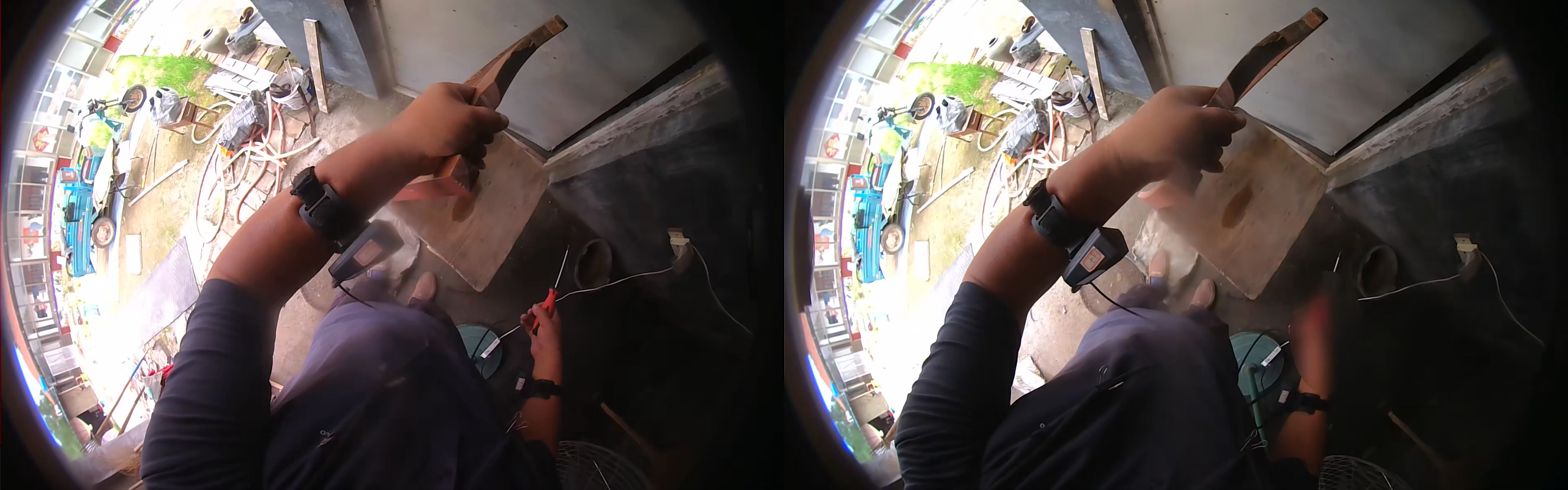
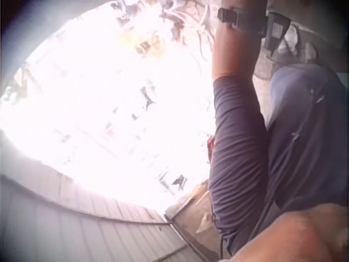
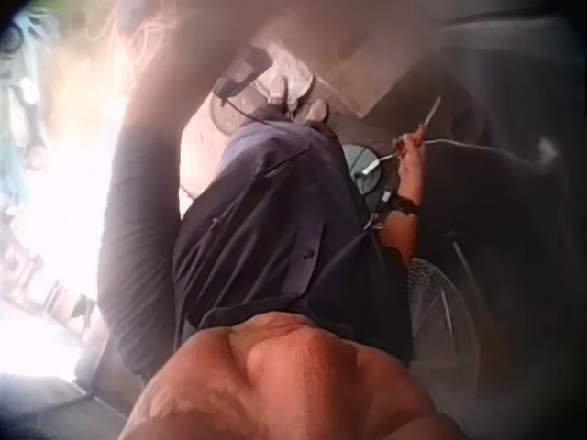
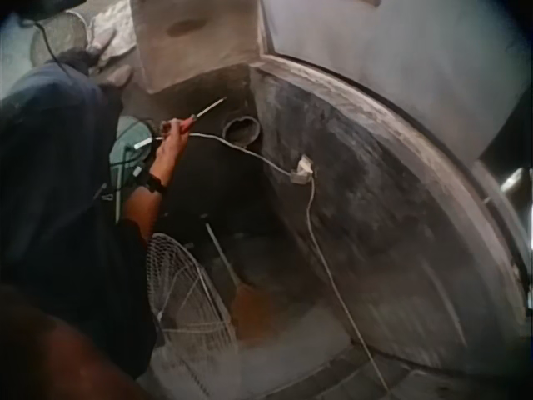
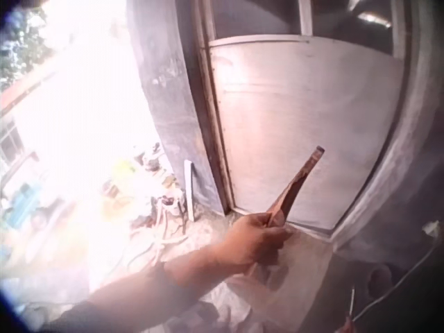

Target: The person moves a chair and then attaches a metal trim strip to a wooden frame. They position the strip against the top of the frame and use a screwdriver to drive screws into the wood.

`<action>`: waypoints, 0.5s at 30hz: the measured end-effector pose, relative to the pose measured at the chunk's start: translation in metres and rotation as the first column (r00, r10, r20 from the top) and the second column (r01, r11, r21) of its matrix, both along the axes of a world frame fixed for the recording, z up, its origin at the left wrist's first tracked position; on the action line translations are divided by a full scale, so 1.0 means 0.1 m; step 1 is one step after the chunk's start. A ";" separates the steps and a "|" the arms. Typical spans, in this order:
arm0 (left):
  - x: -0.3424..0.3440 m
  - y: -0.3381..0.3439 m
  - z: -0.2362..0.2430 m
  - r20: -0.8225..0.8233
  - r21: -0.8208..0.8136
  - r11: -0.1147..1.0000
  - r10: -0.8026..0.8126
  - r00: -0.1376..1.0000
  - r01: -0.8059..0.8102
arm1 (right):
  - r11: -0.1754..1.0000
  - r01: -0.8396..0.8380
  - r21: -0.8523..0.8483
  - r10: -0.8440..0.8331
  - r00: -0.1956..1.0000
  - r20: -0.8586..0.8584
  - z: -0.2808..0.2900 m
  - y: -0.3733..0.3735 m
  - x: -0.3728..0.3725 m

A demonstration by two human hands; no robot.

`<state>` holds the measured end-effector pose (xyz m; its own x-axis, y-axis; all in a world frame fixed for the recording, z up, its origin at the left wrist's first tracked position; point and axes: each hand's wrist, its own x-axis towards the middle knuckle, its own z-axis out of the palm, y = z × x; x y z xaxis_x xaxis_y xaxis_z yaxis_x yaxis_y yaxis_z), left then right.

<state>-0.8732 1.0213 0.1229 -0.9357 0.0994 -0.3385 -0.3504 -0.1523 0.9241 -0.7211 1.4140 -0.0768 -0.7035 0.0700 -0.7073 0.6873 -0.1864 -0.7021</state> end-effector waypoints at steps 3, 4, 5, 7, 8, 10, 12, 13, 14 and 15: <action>-0.01 -0.01 0.05 0.000 -0.043 0.999 -0.009 1.000 0.009 | 1.000 -0.007 0.024 0.005 0.997 0.075 -0.06 0.20 0.00; 0.00 0.02 0.06 0.004 -0.048 0.999 -0.008 1.000 0.008 | 1.000 -0.008 0.019 0.007 0.997 0.079 -0.07 0.22 0.02; 0.01 0.06 0.06 -0.023 -0.052 0.999 -0.007 1.000 0.006 | 0.999 -0.002 0.034 -0.001 0.998 0.066 -0.06 0.24 0.02; 0.00 0.10 0.07 -0.050 -0.057 0.998 -0.006 0.999 0.003 | 0.999 0.005 0.048 -0.007 0.999 0.053 -0.08 0.26 0.01; -0.01 0.11 0.08 -0.046 -0.058 0.998 0.018 0.999 -0.021 | 0.999 -0.020 0.032 0.018 0.998 0.064 -0.11 0.27 -0.01; -0.03 0.13 0.09 -0.037 -0.055 0.998 0.036 0.999 -0.038 | 0.999 -0.038 0.019 0.036 0.996 0.079 -0.13 0.27 -0.03; -0.04 0.13 0.07 -0.062 0.015 0.995 0.100 0.993 -0.100 | 0.998 -0.059 0.037 0.057 0.997 0.048 -0.13 0.26 -0.03; -0.05 0.12 0.07 -0.059 0.020 0.995 0.095 0.994 -0.094 | 0.998 -0.053 0.043 0.051 0.997 0.050 -0.13 0.26 -0.04; -0.05 0.10 0.07 -0.068 0.037 0.994 0.105 0.992 -0.103 | 0.997 -0.060 0.041 0.057 0.996 0.065 -0.13 0.25 -0.05; -0.05 0.07 0.06 -0.076 0.054 0.992 0.117 0.990 -0.113 | 0.997 -0.067 0.039 0.064 0.995 0.079 -0.12 0.24 -0.06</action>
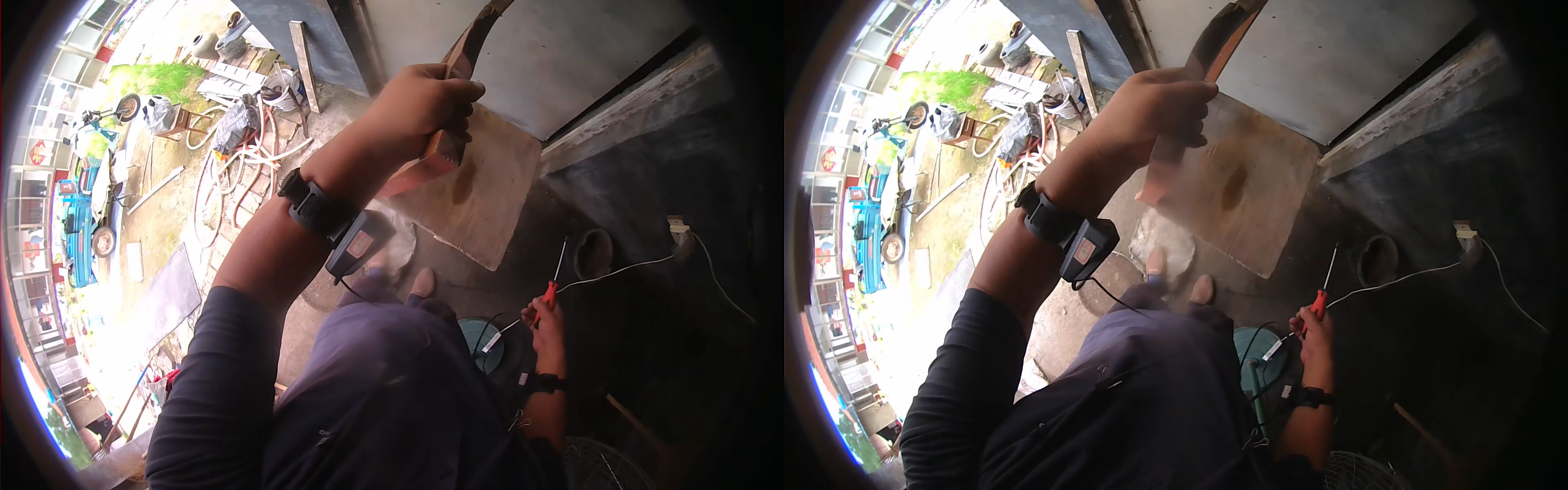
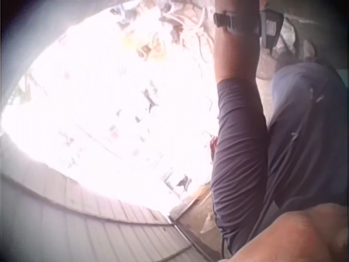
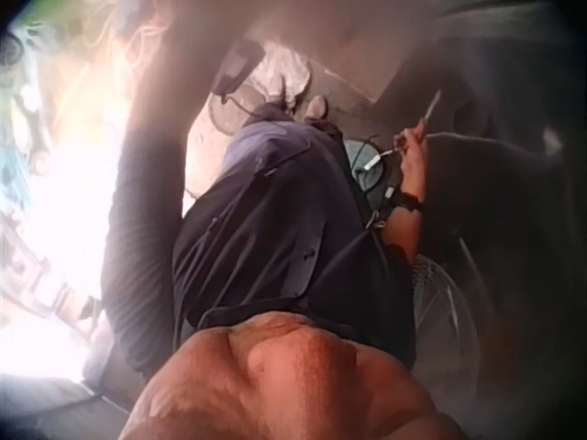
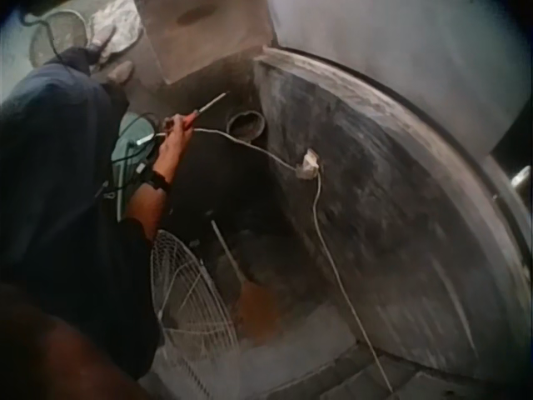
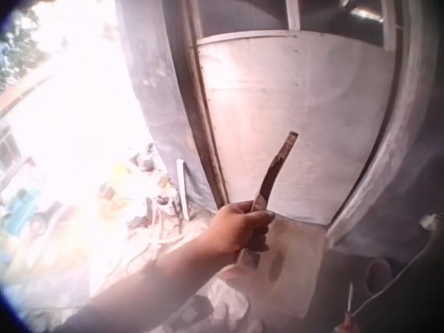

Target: The person moves a chair and then attaches a metal trim strip to a wooden frame. They position the strip against the top of the frame and use a screwdriver to drive screws into the wood.

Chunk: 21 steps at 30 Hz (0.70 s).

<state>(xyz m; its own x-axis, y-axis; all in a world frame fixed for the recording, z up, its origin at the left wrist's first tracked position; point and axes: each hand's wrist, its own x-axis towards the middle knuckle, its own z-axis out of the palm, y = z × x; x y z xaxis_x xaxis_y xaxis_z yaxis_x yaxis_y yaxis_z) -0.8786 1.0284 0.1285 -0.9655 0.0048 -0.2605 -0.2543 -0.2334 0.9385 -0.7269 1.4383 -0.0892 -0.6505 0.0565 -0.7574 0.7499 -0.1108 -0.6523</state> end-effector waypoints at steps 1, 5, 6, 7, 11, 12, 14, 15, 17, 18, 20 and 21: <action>0.00 -0.05 -0.02 0.000 -0.001 1.000 -0.001 1.000 0.001 | 1.000 0.001 -0.001 -0.001 1.000 0.000 0.04 -0.03 0.00; 0.03 -0.38 -0.24 -0.004 0.020 0.996 0.083 0.997 -0.083 | 0.995 -0.019 0.094 0.018 1.000 0.014 0.11 -0.13 -0.04; 0.06 -0.52 -0.36 0.047 0.026 0.991 0.127 0.991 -0.129 | 0.996 -0.025 0.086 0.025 1.000 -0.003 0.10 -0.15 -0.06; 0.12 -0.67 -0.49 0.102 0.029 0.984 0.174 0.979 -0.178 | 0.996 -0.024 0.088 0.024 1.000 0.002 0.10 -0.18 -0.06; 0.57 -1.39 -0.97 0.197 -0.052 0.954 0.300 0.933 -0.296 | 0.998 -0.032 0.056 0.031 0.999 0.019 -0.04 -0.22 -0.05; 0.69 -1.57 -1.06 0.237 -0.126 0.944 0.327 0.915 -0.305 | 0.999 -0.031 -0.034 0.031 1.000 -0.002 -0.11 -0.22 -0.06; 0.96 -1.81 -1.15 0.329 -0.177 0.946 0.316 0.890 -0.270 | 0.999 -0.054 -0.008 0.054 0.998 0.024 -0.06 -0.34 -0.09; 1.07 -1.87 -1.16 0.343 -0.230 0.938 0.327 0.881 -0.259 | 0.997 -0.069 0.020 0.068 0.996 0.053 -0.05 -0.40 -0.12; 1.19 -1.83 -1.13 0.340 -0.216 0.932 0.350 0.873 -0.290 | 0.994 -0.104 0.017 0.103 0.992 0.070 -0.08 -0.49 -0.15; 1.20 -1.78 -1.13 0.336 -0.209 0.946 0.308 0.890 -0.248 | 0.992 -0.123 0.003 0.122 0.989 0.079 -0.10 -0.54 -0.15; 1.20 -1.77 -1.20 0.342 -0.211 0.964 0.226 0.912 -0.160 | 0.986 -0.166 -0.019 0.167 0.981 0.100 -0.13 -0.66 -0.20; 1.23 -1.77 -1.20 0.338 -0.211 0.963 0.233 0.912 -0.167 | 0.985 -0.173 -0.019 0.174 0.980 0.096 -0.14 -0.71 -0.21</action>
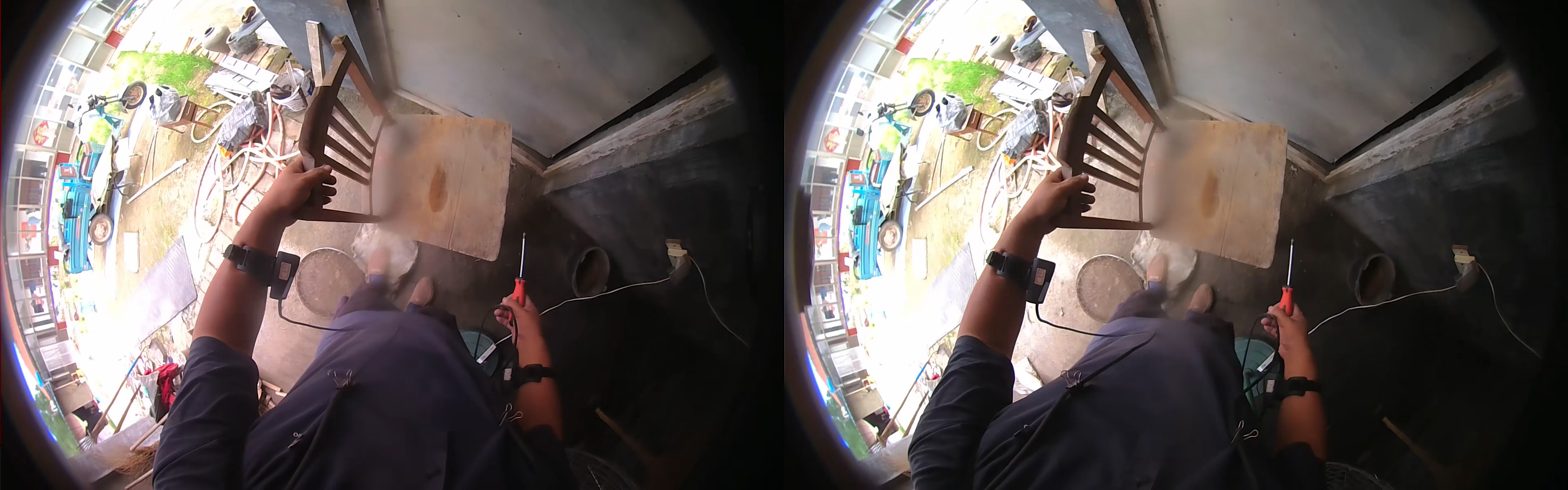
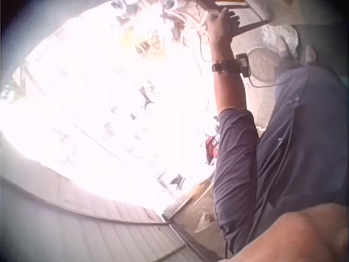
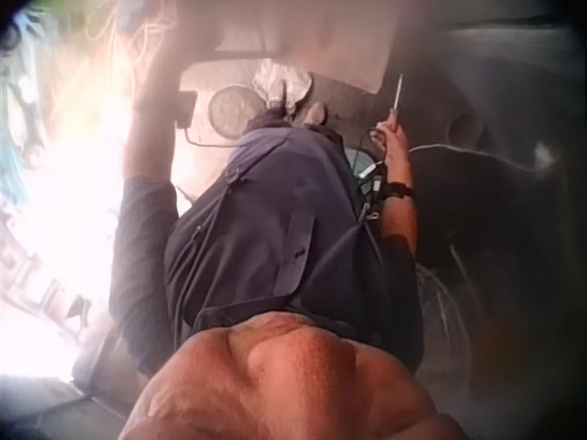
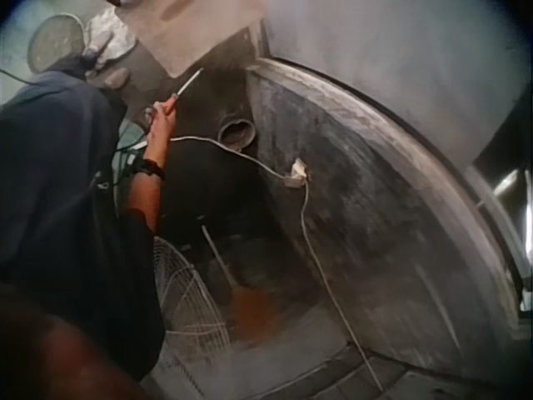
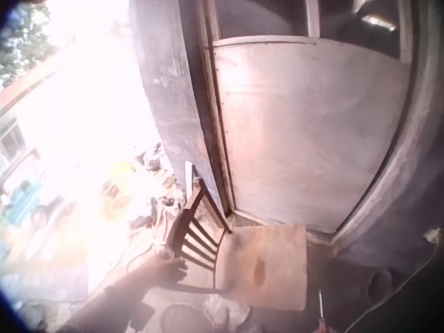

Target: The person moves a chair and then attaches a metal trim strip to a wooden frame. They position the strip against the top of the frame and use a screwdriver to drive screws into the wood.

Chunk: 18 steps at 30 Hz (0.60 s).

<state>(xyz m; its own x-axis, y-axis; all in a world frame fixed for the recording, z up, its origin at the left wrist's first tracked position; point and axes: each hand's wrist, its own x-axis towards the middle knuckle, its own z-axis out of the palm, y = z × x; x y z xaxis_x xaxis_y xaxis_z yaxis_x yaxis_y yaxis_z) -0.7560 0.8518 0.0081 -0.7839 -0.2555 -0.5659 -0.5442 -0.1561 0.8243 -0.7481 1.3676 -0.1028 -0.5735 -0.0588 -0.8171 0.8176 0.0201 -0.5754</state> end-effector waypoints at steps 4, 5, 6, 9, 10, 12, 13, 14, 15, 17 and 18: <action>-0.03 0.10 0.09 0.026 -0.085 0.995 0.062 0.998 -0.059 | 0.995 -0.104 0.001 0.104 0.994 -0.038 -0.10 -0.04 0.06; -0.04 0.07 0.14 0.052 -0.182 0.983 0.046 0.998 -0.036 | 0.991 -0.134 0.021 0.134 0.991 -0.004 -0.17 -0.02 0.09; -0.06 -0.03 0.05 0.030 -0.278 0.960 0.006 1.000 0.003 | 0.986 -0.164 0.040 0.163 0.986 0.031 -0.24 0.00 0.13; -0.20 -0.01 0.11 0.100 -0.398 0.915 -0.018 0.995 0.057 | 0.968 -0.248 0.046 0.248 0.969 0.005 -0.39 0.14 0.40; -0.21 -0.04 0.08 0.090 -0.430 0.902 -0.006 0.996 0.045 | 0.947 -0.319 0.042 0.319 0.948 -0.010 -0.43 0.17 0.49; -0.19 -0.10 0.05 0.095 -0.456 0.888 -0.017 0.995 0.058 | 0.930 -0.367 0.028 0.366 0.930 0.041 -0.59 0.30 0.69; -0.17 -0.04 0.08 0.105 -0.468 0.881 -0.018 0.994 0.065 | 0.872 -0.486 0.056 0.476 0.870 0.128 -0.64 0.33 0.76; -0.14 0.05 0.11 0.114 -0.477 0.876 -0.022 0.993 0.074 | 0.800 -0.595 0.076 0.569 0.793 0.217 -0.71 0.39 0.85; -0.11 0.08 0.11 0.098 -0.455 0.889 -0.011 0.995 0.055 | 0.804 -0.589 0.080 0.563 0.798 0.215 -0.78 0.42 0.97; -0.11 0.12 0.11 0.078 -0.387 0.922 0.002 0.997 0.029 | 0.686 -0.712 0.149 0.710 0.700 0.078 -0.89 0.45 1.14; -0.13 0.13 0.14 0.093 -0.361 0.932 0.013 0.996 0.022 | 0.689 -0.709 0.152 0.707 0.703 0.077 -0.89 0.44 1.16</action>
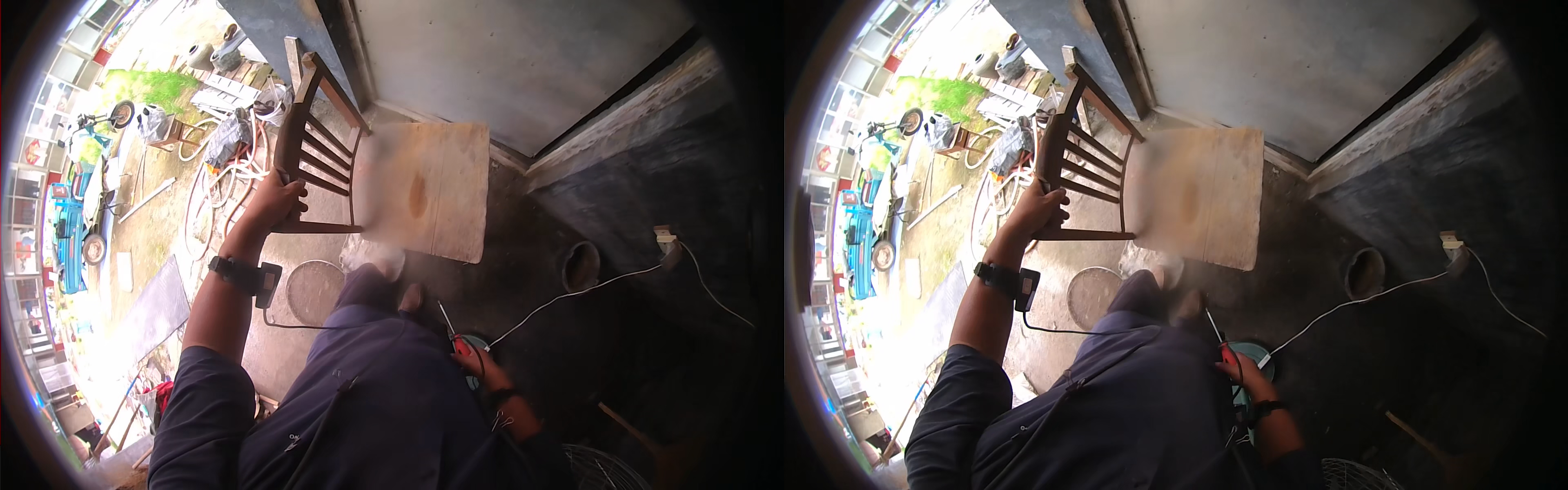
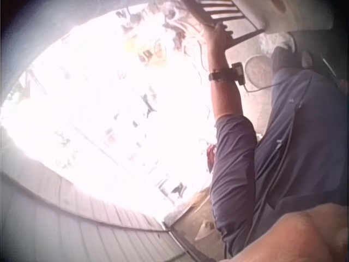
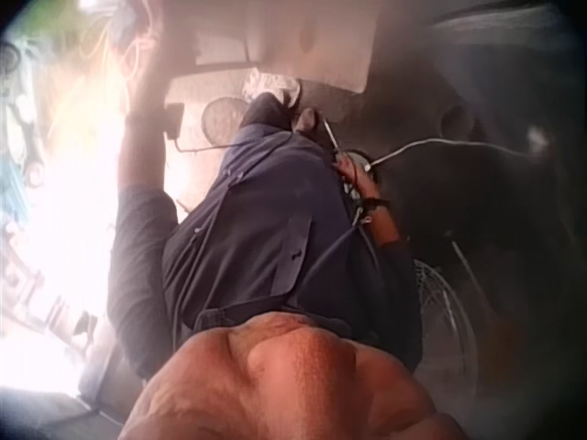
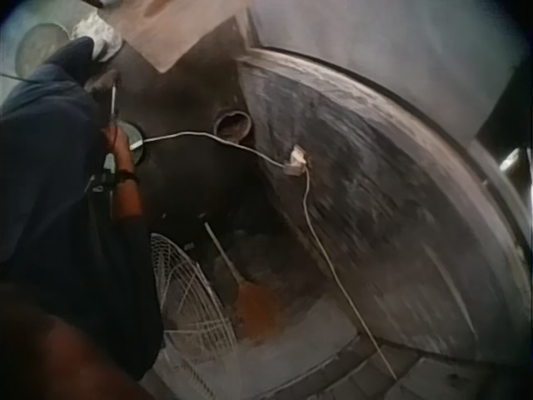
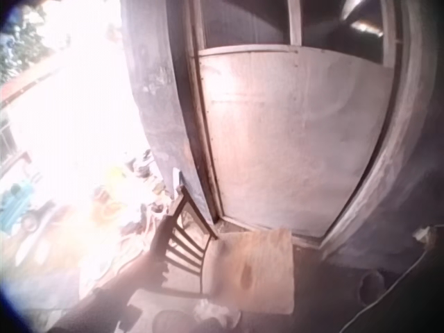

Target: The person moves a chair and then attaches a metal trim strip to a wooden frame. They position the strip against the top of the frame and use a screwdriver to drive screws into the wood.

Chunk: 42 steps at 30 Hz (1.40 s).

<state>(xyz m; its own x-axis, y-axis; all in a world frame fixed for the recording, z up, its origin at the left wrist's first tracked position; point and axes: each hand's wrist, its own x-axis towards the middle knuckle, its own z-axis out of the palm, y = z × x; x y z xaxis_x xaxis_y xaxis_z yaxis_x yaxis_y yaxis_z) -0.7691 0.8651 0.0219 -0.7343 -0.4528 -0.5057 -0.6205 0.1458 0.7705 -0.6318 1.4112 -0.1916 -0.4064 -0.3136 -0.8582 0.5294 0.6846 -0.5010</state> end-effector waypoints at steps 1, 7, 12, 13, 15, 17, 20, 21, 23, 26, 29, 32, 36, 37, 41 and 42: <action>0.00 -0.02 0.04 0.001 -0.004 1.000 0.004 1.000 -0.004 | 0.991 -0.124 0.049 0.128 0.988 -0.086 0.13 -0.11 0.00; -0.03 -0.20 0.04 0.057 0.108 0.994 -0.029 0.998 0.022 | 0.986 -0.100 0.131 0.121 0.979 -0.162 0.19 -0.29 0.01; 0.23 -0.58 -0.03 0.073 0.171 0.985 -0.010 0.997 -0.002 | 0.989 -0.047 0.138 0.074 0.978 -0.195 0.34 -0.52 0.12; 0.26 -0.61 -0.02 0.076 0.152 0.988 -0.031 0.997 0.019 | 0.989 -0.045 0.141 0.072 0.979 -0.192 0.29 -0.53 0.17; 0.17 -0.52 -0.03 0.057 0.136 0.986 -0.108 0.993 0.099 | 0.993 0.013 0.119 0.001 0.993 -0.116 0.17 -0.51 0.29; 0.02 -0.38 -0.06 0.098 0.095 0.981 -0.176 0.979 0.167 | 0.986 -0.042 0.159 0.053 0.997 -0.064 0.53 -0.78 0.05; -0.26 -0.14 -0.10 -0.024 0.150 0.942 -0.301 0.953 0.301 | 0.975 -0.029 0.222 0.042 0.998 -0.051 0.47 -0.83 0.11; -0.30 -0.13 -0.10 -0.032 0.156 0.937 -0.311 0.950 0.313 | 0.970 0.037 0.240 -0.018 0.997 -0.081 0.38 -0.79 0.17; -0.25 -0.21 -0.07 0.006 0.178 0.958 -0.228 0.974 0.223 | 0.980 0.116 0.164 -0.113 0.993 -0.027 0.73 -1.00 0.01; -0.25 -0.16 -0.08 -0.025 0.221 0.943 -0.249 0.968 0.248 | 0.949 0.316 0.023 -0.317 0.946 0.074 0.71 -0.87 0.19; -0.27 -0.21 -0.08 0.012 0.274 0.930 -0.259 0.966 0.246 | 0.894 0.443 -0.074 -0.430 0.892 0.140 0.83 -0.90 0.18; -0.30 -0.21 -0.09 0.017 0.333 0.911 -0.263 0.965 0.243 | 0.860 0.499 -0.106 -0.481 0.862 0.158 1.08 -0.97 0.13; -0.33 -0.22 -0.05 0.001 0.383 0.890 -0.266 0.964 0.245 | 0.880 0.458 -0.125 -0.440 0.886 0.144 1.29 -0.98 0.06; -0.33 -0.22 -0.05 -0.014 0.396 0.885 -0.262 0.965 0.246 | 0.879 0.460 -0.125 -0.444 0.885 0.137 1.41 -1.02 0.02; -0.31 -0.27 -0.18 -0.098 0.397 0.880 -0.242 0.965 0.262 | 0.880 0.462 -0.109 -0.449 0.885 0.124 1.79 -0.97 -0.22; -0.30 -0.26 -0.19 -0.093 0.395 0.883 -0.236 0.967 0.253 | 0.886 0.456 -0.087 -0.447 0.889 0.103 1.85 -0.87 -0.30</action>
<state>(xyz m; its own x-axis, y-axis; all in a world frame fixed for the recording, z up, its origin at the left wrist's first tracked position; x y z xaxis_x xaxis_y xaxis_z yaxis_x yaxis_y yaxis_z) -0.7993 0.8390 0.0028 -0.8197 -0.0219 -0.5724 -0.5714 -0.0374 0.8198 -0.6619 1.3246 -0.0068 -0.4586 -0.2026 -0.8652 0.8090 0.3077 -0.5009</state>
